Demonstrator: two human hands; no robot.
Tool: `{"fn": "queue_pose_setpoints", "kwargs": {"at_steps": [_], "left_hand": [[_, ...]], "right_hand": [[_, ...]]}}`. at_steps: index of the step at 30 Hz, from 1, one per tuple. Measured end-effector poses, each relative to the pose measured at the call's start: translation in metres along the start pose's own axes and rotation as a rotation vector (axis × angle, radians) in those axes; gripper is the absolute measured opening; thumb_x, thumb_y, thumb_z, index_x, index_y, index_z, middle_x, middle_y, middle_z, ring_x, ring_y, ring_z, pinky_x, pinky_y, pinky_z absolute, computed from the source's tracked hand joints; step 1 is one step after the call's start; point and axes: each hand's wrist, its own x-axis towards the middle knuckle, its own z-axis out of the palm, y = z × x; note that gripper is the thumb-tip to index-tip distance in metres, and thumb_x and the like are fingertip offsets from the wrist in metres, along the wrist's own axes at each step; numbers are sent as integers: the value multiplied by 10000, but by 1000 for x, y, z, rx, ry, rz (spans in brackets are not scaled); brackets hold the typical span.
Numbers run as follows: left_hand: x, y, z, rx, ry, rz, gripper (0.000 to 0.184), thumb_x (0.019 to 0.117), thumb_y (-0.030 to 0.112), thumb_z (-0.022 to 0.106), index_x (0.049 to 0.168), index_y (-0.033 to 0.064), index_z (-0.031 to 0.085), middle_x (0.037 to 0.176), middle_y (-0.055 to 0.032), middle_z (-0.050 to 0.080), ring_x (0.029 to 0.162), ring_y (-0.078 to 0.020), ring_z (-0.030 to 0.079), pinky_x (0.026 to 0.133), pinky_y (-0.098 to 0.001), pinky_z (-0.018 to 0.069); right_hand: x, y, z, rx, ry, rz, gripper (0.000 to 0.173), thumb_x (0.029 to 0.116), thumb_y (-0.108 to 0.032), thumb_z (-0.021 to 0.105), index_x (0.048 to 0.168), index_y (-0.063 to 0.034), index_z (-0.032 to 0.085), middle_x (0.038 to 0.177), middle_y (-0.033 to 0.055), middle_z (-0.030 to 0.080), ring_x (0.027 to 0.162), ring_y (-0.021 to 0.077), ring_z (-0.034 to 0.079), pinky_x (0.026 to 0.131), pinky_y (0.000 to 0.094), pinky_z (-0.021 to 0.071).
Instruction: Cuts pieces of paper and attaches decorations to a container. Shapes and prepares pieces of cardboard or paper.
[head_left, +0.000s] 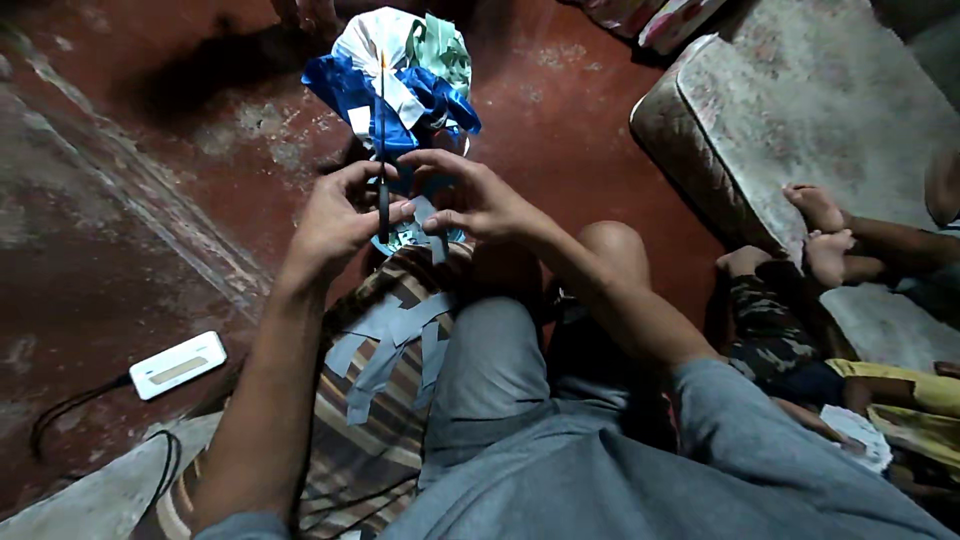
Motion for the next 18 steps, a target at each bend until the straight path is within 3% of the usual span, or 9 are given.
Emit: {"fn": "queue_pose_setpoints", "kwargs": {"at_steps": [7,12,15,18], "left_hand": [[-1,1,-3,-32,-8,2,392,808,-65,774,1158,57,648,901,-4,727,761,-70,706,700,-230,616],[0,0,-3,-59,47,-36,401,808,-55,784,1166,51,641,891,-10,724,751,-71,701,699,-234,612],[0,0,-3,-37,20,-47,382,819,-36,777,1167,55,649,890,-15,731,753,-76,702,694,-236,608],[-2,3,-21,19,-102,-116,355,886,-14,729,1224,49,641,942,-46,745,821,-127,731,768,-287,629]], "right_hand": [[-6,1,6,135,24,55,597,896,19,708,1431,76,448,1237,178,618,795,131,664,683,279,599],[-11,2,6,261,38,145,299,902,39,687,1193,75,623,1121,129,674,875,123,673,787,289,600],[-12,5,5,287,8,182,236,907,47,679,1141,76,679,1104,121,700,868,101,664,782,262,581],[-13,6,1,285,38,187,238,917,62,646,1151,73,688,1162,122,690,937,105,664,834,269,576]]}}
